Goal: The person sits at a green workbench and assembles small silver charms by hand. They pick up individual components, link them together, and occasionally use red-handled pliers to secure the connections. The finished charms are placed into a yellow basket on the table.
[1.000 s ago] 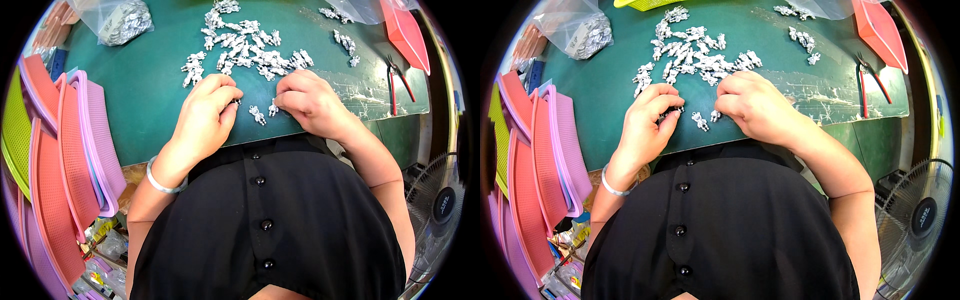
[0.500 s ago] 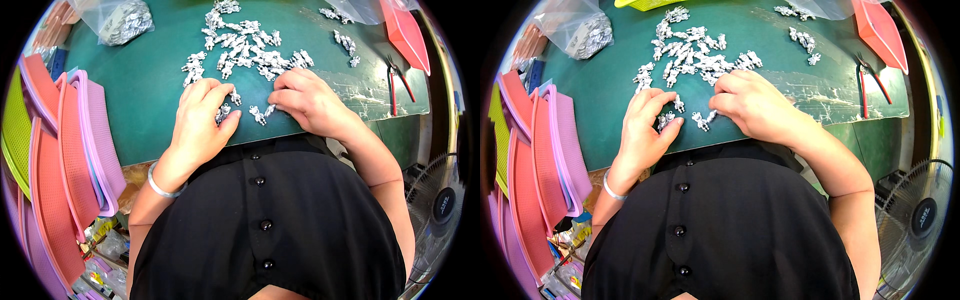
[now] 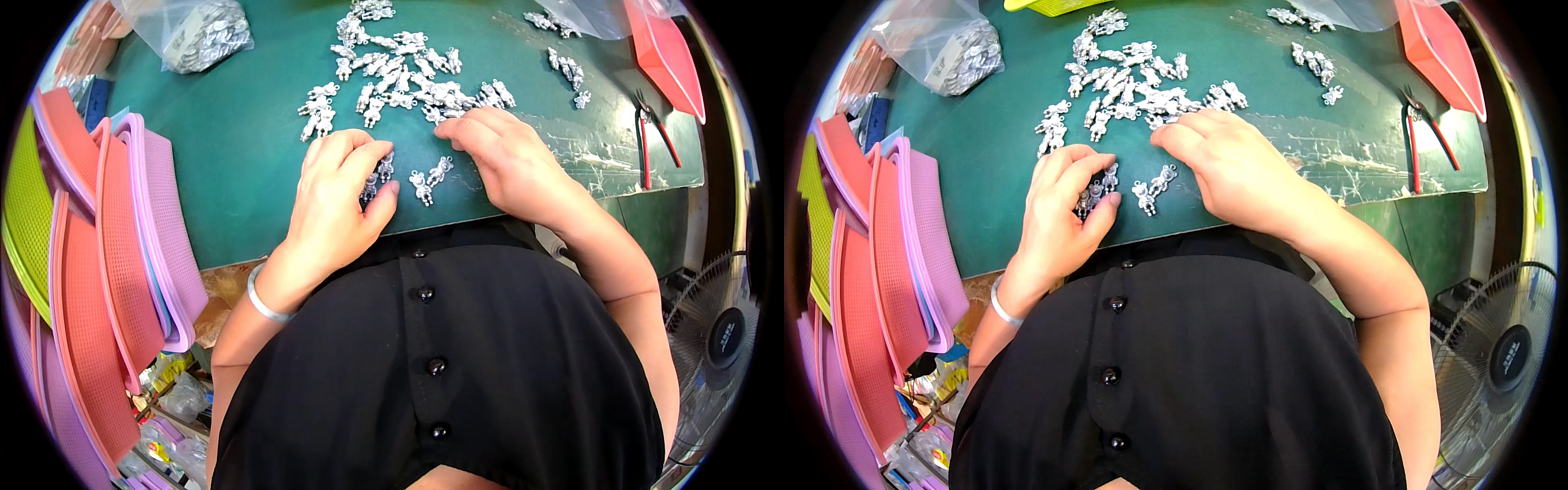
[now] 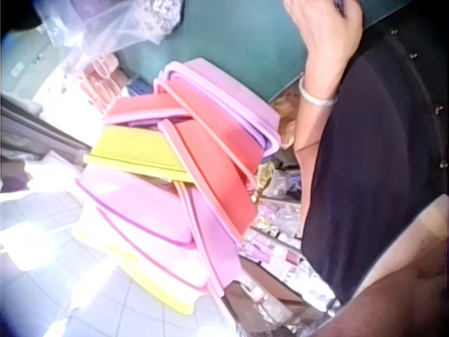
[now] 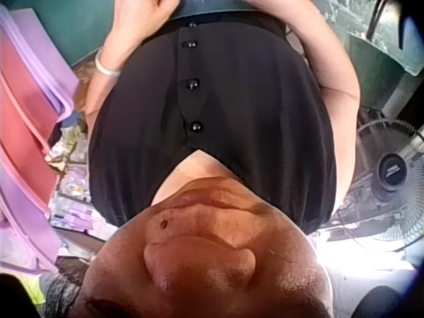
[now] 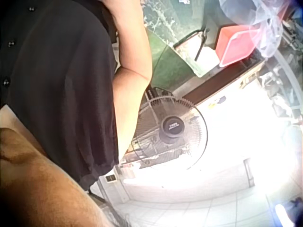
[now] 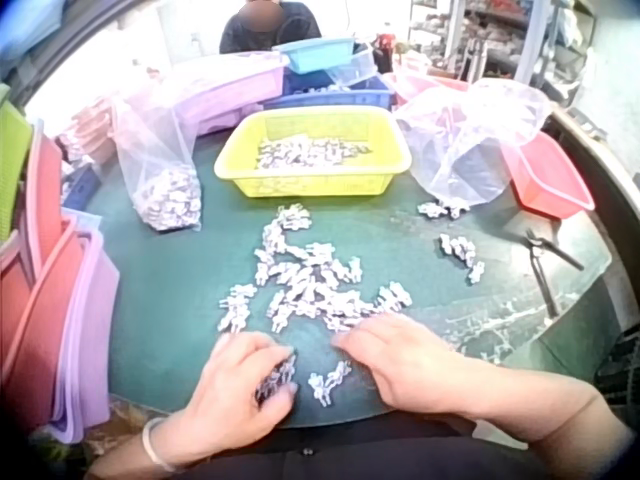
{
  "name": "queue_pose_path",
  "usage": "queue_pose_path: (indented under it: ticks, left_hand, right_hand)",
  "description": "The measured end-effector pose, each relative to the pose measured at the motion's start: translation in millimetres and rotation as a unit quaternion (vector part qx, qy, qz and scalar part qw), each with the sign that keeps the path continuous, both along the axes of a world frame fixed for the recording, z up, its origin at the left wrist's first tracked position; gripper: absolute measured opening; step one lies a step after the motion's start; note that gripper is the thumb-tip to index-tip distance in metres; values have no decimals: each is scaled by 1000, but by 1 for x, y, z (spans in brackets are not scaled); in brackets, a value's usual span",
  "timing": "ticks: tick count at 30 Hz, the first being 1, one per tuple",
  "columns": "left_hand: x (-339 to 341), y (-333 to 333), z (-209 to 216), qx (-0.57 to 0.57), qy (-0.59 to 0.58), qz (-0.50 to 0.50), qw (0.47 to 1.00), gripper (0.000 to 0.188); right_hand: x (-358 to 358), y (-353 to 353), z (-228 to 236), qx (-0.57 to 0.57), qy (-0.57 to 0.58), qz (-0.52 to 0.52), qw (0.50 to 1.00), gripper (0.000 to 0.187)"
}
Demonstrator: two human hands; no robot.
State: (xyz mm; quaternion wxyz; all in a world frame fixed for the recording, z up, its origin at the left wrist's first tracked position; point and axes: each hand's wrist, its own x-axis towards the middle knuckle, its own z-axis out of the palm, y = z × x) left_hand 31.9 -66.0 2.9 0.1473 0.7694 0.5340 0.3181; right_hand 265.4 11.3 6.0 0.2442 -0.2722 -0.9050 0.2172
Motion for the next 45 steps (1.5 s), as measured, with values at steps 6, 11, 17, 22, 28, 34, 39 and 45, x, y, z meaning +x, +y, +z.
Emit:
queue_pose_path:
  ticks: [6,11,17,22,28,34,39,45]
  left_hand:
    - [8,-4,1,-16,-10,-49,999,50]
    - [18,1,4,8,79,-107,991,55]
    - [21,3,-4,9,78,-85,993,41]
    - [17,-3,-7,23,31,-46,998,34]
    - [14,-6,-7,32,27,-12,999,40]
    - [17,-2,-1,45,58,-7,997,43]
    - [23,8,1,42,44,1,998,35]
    - [23,8,3,12,39,-4,999,26]
  right_hand:
    - [8,6,1,64,48,-68,994,29]
    - [2,10,3,99,32,-102,989,32]
    - [-2,10,-2,120,-27,-54,991,36]
    - [0,10,-1,62,11,-17,998,39]
    - [7,8,5,80,-34,-44,995,40]
    - [7,6,8,81,-31,-35,996,39]
    - [1,6,7,86,-26,-31,995,36]
    - [0,4,3,69,-24,-24,997,35]
